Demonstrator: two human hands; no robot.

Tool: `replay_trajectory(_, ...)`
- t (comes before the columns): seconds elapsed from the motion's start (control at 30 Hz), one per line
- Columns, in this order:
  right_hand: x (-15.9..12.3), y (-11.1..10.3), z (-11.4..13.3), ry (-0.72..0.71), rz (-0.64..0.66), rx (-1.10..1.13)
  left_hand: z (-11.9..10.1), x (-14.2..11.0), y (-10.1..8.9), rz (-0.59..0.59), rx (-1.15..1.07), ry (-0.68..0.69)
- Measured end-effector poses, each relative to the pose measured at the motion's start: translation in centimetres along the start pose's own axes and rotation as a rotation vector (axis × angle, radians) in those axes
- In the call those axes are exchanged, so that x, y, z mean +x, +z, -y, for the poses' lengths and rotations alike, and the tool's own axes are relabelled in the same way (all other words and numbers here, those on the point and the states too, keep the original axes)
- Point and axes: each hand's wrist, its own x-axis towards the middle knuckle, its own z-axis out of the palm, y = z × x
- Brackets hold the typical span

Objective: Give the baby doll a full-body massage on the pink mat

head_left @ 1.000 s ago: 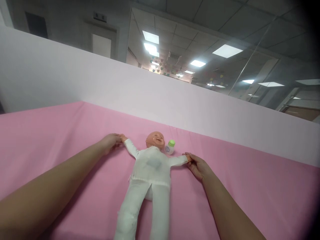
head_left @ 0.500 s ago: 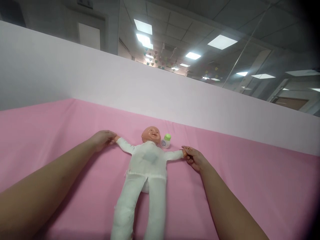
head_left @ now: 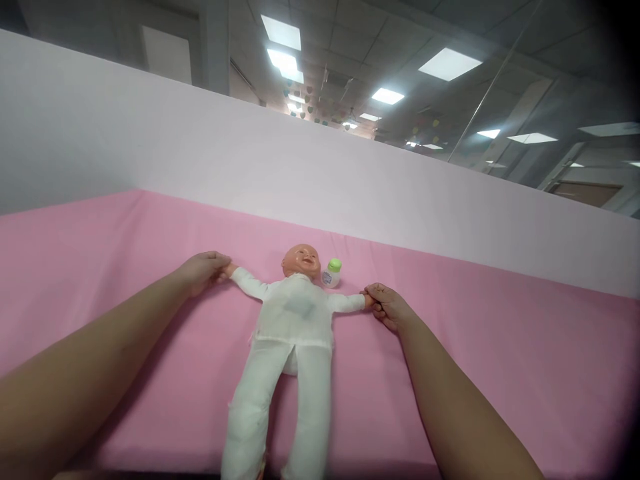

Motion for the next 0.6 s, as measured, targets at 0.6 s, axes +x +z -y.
replay_trajectory(0.6,0.2,-1.4,-0.4,0.007,0.091,0.045,-0.1,0.0,-0.6,0.117,0.020,-0.043)
